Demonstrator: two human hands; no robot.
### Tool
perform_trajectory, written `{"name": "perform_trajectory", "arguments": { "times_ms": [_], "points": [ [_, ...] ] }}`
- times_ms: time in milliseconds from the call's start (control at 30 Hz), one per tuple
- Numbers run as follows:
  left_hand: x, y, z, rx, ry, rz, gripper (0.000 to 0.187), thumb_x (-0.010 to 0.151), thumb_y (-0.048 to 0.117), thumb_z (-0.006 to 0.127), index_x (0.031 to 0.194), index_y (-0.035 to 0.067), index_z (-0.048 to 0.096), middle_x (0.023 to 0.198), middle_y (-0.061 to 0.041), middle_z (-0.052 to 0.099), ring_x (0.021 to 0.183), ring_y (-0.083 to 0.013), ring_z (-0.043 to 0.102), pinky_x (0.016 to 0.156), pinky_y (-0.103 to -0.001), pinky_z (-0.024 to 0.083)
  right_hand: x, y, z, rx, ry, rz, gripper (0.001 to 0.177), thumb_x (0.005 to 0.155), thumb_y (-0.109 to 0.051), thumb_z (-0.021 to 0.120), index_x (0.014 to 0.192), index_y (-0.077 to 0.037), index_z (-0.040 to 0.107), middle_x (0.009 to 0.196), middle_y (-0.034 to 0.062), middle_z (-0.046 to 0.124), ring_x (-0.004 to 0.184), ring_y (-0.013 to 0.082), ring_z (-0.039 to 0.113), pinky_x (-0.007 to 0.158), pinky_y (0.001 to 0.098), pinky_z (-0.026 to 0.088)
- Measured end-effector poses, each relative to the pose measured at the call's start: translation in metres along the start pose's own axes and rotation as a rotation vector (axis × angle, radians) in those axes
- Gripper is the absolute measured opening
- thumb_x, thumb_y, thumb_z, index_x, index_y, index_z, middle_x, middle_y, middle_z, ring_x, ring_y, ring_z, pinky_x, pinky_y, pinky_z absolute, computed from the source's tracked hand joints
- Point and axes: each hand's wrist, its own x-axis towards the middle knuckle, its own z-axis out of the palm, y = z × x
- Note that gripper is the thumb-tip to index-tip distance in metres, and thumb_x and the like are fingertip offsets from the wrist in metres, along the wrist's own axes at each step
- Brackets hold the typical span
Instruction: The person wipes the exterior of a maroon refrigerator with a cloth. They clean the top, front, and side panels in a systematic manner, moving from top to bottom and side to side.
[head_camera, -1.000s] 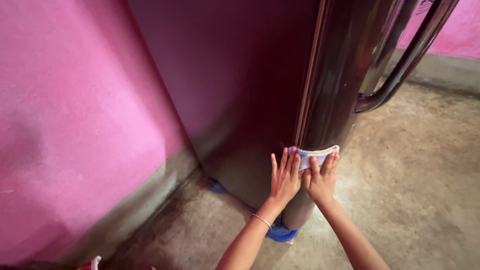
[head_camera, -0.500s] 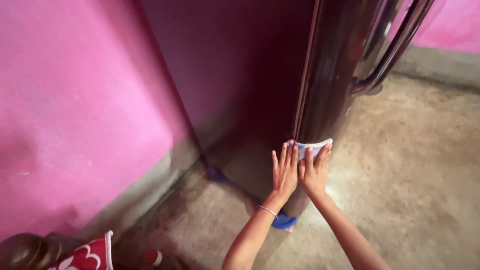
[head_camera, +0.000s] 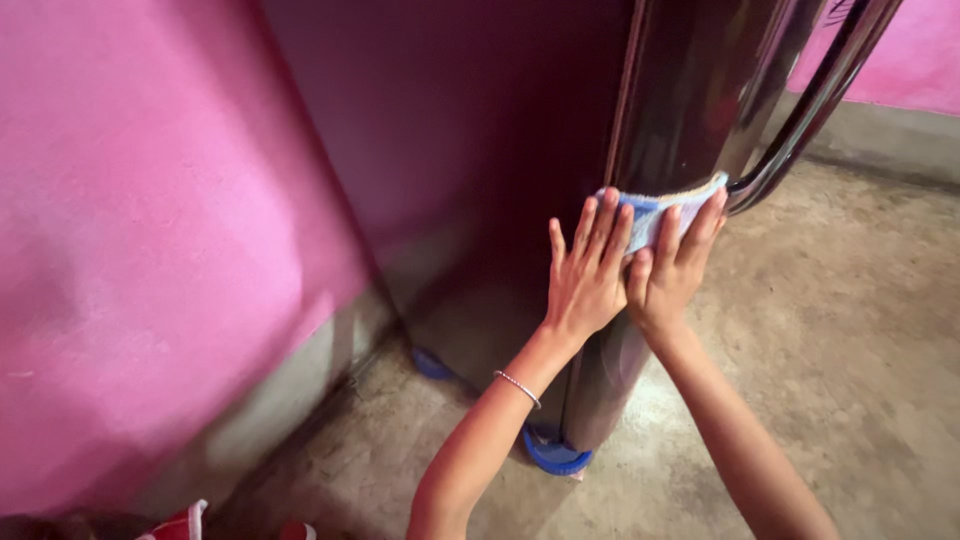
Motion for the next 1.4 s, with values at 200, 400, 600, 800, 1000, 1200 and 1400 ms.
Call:
{"name": "perform_trajectory", "arguments": {
  "times_ms": [200, 400, 600, 800, 1000, 1200, 1400],
  "points": [
    [0.013, -0.002, 0.001, -0.054, 0.043, 0.050, 0.068, 0.112, 0.035, 0.046, 0.167, 0.009, 0.018, 0.175, -0.015, 0.018, 0.165, -0.0321, 0.020, 0.132, -0.066, 0.000, 0.019, 0.004, 0.001, 0.013, 0.050, -0.025, 0.054, 0.114, -0.033, 0.034, 0.166, -0.019, 0.027, 0.170, 0.0301, 0.014, 0.161, 0.0514, 0.020, 0.133, 0.0595, 0.018],
    [-0.041, -0.020, 0.036, -0.052, -0.001, 0.094, 0.070, 0.112, 0.034, 0.047, 0.168, 0.007, 0.013, 0.174, -0.020, 0.017, 0.164, -0.0379, 0.021, 0.131, -0.065, 0.000, -0.042, 0.018, 0.012, -0.019, 0.002, -0.001, 0.057, 0.113, -0.032, 0.033, 0.167, -0.016, 0.022, 0.170, 0.0308, 0.011, 0.159, 0.0558, 0.015, 0.132, 0.0659, 0.016],
    [-0.101, -0.033, 0.068, -0.016, -0.065, 0.069, 0.072, 0.107, 0.033, 0.053, 0.166, 0.012, 0.018, 0.173, -0.016, 0.021, 0.160, -0.0392, 0.025, 0.125, -0.073, 0.009, -0.111, 0.026, 0.025, -0.035, -0.045, 0.026, 0.061, 0.112, -0.030, 0.034, 0.167, -0.012, 0.016, 0.169, 0.0341, 0.009, 0.157, 0.0587, 0.014, 0.129, 0.0690, 0.017],
    [-0.154, -0.038, 0.086, -0.020, -0.134, 0.005, 0.068, 0.107, 0.027, 0.053, 0.165, 0.012, 0.021, 0.172, -0.017, 0.023, 0.159, -0.0389, 0.026, 0.123, -0.075, 0.011, -0.171, 0.026, 0.025, -0.048, -0.119, 0.060, 0.063, 0.108, -0.023, 0.043, 0.165, -0.008, 0.019, 0.167, 0.0369, 0.010, 0.154, 0.0610, 0.015, 0.126, 0.0692, 0.021],
    [-0.186, -0.030, 0.087, 0.018, -0.218, -0.106, 0.067, 0.107, 0.024, 0.050, 0.165, 0.011, 0.021, 0.173, -0.015, 0.022, 0.160, -0.0365, 0.024, 0.123, -0.074, 0.010, -0.193, 0.007, 0.011, -0.023, -0.222, 0.090, 0.064, 0.103, -0.013, 0.051, 0.161, -0.002, 0.027, 0.164, 0.0407, 0.011, 0.152, 0.0635, 0.017, 0.123, 0.0696, 0.025],
    [-0.113, -0.020, 0.067, 0.042, -0.088, -0.068, 0.069, 0.107, 0.028, 0.048, 0.166, 0.011, 0.017, 0.174, -0.013, 0.018, 0.160, -0.0337, 0.022, 0.124, -0.072, 0.010, -0.117, 0.009, 0.007, -0.021, -0.159, 0.034, 0.060, 0.108, -0.018, 0.044, 0.163, -0.003, 0.025, 0.167, 0.0390, 0.008, 0.154, 0.0630, 0.013, 0.127, 0.0712, 0.017],
    [-0.011, -0.010, 0.002, 0.058, -0.047, 0.011, 0.070, 0.112, 0.039, 0.042, 0.168, 0.011, 0.012, 0.176, -0.009, 0.014, 0.165, -0.0241, 0.014, 0.131, -0.066, 0.004, -0.009, 0.002, 0.004, -0.071, -0.015, -0.043, 0.057, 0.112, -0.028, 0.036, 0.166, -0.013, 0.025, 0.170, 0.0305, 0.012, 0.158, 0.0565, 0.016, 0.130, 0.0688, 0.020]
  ]
}}
